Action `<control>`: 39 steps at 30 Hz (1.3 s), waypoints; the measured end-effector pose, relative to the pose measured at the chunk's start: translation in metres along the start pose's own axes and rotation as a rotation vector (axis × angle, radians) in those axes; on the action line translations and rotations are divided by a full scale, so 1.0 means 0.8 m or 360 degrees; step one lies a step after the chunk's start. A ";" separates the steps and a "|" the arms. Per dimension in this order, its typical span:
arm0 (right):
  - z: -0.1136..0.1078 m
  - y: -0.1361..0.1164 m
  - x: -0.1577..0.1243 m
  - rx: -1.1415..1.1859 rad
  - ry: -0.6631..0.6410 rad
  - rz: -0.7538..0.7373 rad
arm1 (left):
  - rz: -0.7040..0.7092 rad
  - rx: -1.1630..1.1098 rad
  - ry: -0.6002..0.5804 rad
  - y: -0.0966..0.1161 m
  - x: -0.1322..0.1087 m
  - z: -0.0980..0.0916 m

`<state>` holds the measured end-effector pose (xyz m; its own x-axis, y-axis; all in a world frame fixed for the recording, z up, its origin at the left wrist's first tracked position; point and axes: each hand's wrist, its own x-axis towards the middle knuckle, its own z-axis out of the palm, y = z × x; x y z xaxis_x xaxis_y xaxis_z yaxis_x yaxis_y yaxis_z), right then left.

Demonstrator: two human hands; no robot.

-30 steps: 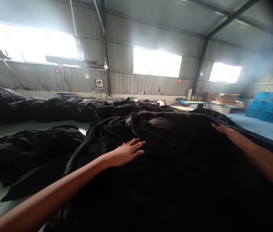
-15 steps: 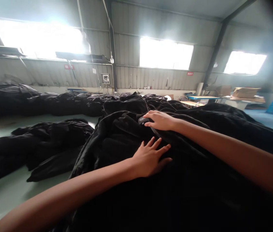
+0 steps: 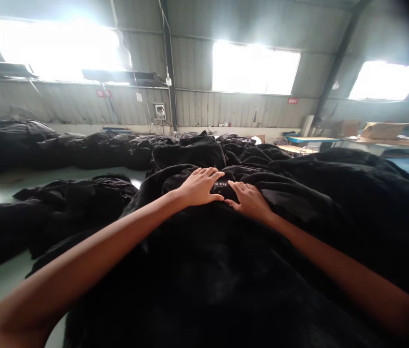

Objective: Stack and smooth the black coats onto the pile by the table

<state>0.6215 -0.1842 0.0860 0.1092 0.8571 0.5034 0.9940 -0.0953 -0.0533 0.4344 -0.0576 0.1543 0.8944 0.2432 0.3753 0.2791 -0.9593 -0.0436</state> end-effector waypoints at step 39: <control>0.013 -0.002 -0.012 0.0294 0.0568 -0.0036 | -0.0748 -0.0003 0.0725 -0.039 -0.050 0.080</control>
<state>0.6192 -0.1875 0.0724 0.1121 0.6254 0.7722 0.9833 0.0420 -0.1768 0.4124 -0.0284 0.0814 0.4397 0.5519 0.7086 0.6031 -0.7660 0.2223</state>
